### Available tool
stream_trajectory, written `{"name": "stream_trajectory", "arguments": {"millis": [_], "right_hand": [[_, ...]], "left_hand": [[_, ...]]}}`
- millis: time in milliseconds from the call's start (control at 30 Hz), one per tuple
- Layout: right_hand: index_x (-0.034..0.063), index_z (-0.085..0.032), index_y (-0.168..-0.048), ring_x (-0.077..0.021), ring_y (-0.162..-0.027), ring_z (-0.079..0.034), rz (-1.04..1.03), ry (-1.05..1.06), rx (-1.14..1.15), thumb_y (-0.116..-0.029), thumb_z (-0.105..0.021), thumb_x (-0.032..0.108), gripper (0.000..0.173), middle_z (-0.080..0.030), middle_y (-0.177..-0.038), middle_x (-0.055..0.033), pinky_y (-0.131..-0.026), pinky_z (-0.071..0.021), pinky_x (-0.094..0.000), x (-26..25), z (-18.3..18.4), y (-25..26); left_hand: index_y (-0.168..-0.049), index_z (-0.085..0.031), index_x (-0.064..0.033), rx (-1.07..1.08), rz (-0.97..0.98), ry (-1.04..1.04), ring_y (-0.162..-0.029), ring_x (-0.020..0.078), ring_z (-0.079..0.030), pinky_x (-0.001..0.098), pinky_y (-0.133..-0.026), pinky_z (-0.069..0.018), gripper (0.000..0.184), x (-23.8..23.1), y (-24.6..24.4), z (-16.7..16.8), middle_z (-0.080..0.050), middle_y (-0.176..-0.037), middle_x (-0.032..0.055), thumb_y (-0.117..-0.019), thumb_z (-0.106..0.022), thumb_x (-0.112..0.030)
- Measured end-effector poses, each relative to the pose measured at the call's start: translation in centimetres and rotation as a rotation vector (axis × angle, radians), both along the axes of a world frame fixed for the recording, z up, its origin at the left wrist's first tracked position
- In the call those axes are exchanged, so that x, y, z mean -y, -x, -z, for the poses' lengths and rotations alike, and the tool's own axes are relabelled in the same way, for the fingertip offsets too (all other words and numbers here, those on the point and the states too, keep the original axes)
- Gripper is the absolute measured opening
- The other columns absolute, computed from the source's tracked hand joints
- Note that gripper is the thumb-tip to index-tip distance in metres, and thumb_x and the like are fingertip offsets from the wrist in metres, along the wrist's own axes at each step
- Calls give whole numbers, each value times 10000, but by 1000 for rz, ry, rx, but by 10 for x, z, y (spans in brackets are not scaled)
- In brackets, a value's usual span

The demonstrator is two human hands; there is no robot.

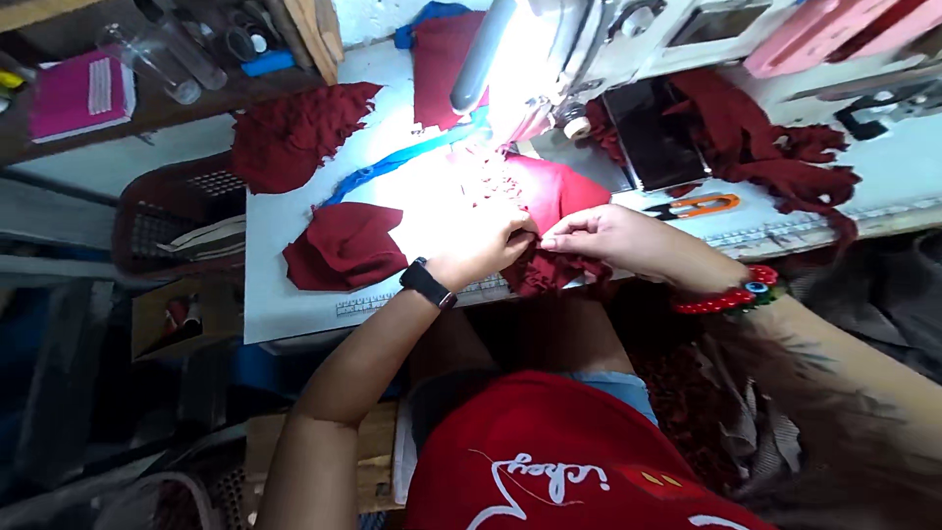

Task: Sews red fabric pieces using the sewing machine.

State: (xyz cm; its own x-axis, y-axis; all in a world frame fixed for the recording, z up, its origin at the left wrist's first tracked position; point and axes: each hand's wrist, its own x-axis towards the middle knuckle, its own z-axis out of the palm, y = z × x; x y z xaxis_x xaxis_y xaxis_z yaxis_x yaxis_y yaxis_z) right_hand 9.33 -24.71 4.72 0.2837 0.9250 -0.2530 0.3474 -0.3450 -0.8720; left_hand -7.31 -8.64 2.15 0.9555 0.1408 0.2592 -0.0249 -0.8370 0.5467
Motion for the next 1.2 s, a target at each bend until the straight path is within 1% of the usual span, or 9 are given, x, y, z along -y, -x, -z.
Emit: {"name": "stream_trajectory", "arguments": {"millis": [167, 333, 500, 633, 733, 833, 1033, 1100, 1200], "right_hand": [[111, -705, -941, -176, -659, -611, 31, -22, 276, -954, -712, 134, 28, -669, -793, -63, -590, -506, -395, -2, 0, 7], [148, -714, -980, -197, -624, -636, 103, -67, 329, -946, -758, 293, 155, -683, -779, -58, -569, -535, -432, -2, 8, 20], [60, -661, -1004, -361, -612, -655, 27, -184, 826, -926, -669, 104, 90, -636, -689, -135, -511, -490, -558, -4, 22, 37], [26, -690, -966, -369, -754, -686, -135, -197, 964, -931, -635, 110, 106, -651, -824, -161, -579, -540, -526, 8, 21, 52], [21, -746, -961, -381, -915, -651, -171, -218, 969, -989, -558, 210, 268, -647, -1007, -178, -658, -543, -514, 10, 16, 52], [49, -712, -866, -351, -812, -691, -178, -261, 932, -973, -619, 160, 180, -664, -847, -142, -617, -549, -521, 0, 16, 40], [106, -680, -932, -336, -756, -679, -301, -161, 874, -912, -752, 135, 80, -639, -885, -105, -556, -532, -570, -14, 5, 16], [91, -688, -1020, -392, -795, -691, -346, -136, 854, -952, -715, 166, 105, -667, -928, -144, -586, -525, -632, -14, 6, 13], [53, -694, -1147, -474, -942, -692, -382, -145, 817, -1019, -590, 271, 273, -701, -1068, -225, -713, -502, -715, -12, 14, 7]], "left_hand": [[-1001, -776, -59, 99, 14, 37, -967, 213, -703, 409, -899, -549, 132, -9, -9, 12, -746, -950, 90, -962, -660, -109], [-1014, -785, -86, 119, -6, 40, -956, 179, -713, 384, -894, -551, 148, -9, -5, 17, -754, -963, 66, -966, -647, -107], [-1003, -788, -73, 141, 3, 5, -961, 200, -708, 390, -909, -543, 148, -8, -4, 15, -756, -944, 77, -969, -646, -97], [-1003, -777, -43, 63, 84, -77, -1129, 232, -661, 394, -1021, -505, 159, -7, 3, 11, -737, -1122, 85, -967, -622, -56], [-972, -783, -50, 60, 70, -124, -1126, 234, -664, 404, -988, -533, 145, -4, 8, 6, -728, -1144, 84, -941, -643, -69], [-965, -779, -51, 114, 39, -37, -1064, 212, -674, 407, -944, -540, 119, -7, 12, 5, -730, -1088, 82, -923, -668, -62], [-1003, -772, -89, 59, -366, -123, -897, 209, -698, 469, -875, -541, 210, -29, 37, -26, -742, -912, 58, -1000, -611, -224], [-989, -752, -56, -12, -546, -72, -757, 219, -675, 422, -703, -550, 187, -13, 82, -64, -704, -817, 87, -1013, -623, -190], [-1056, -730, -53, -57, -915, 110, -667, 197, -675, 405, -665, -575, 270, 10, 176, -94, -704, -774, 89, -1073, -538, -243]]}}
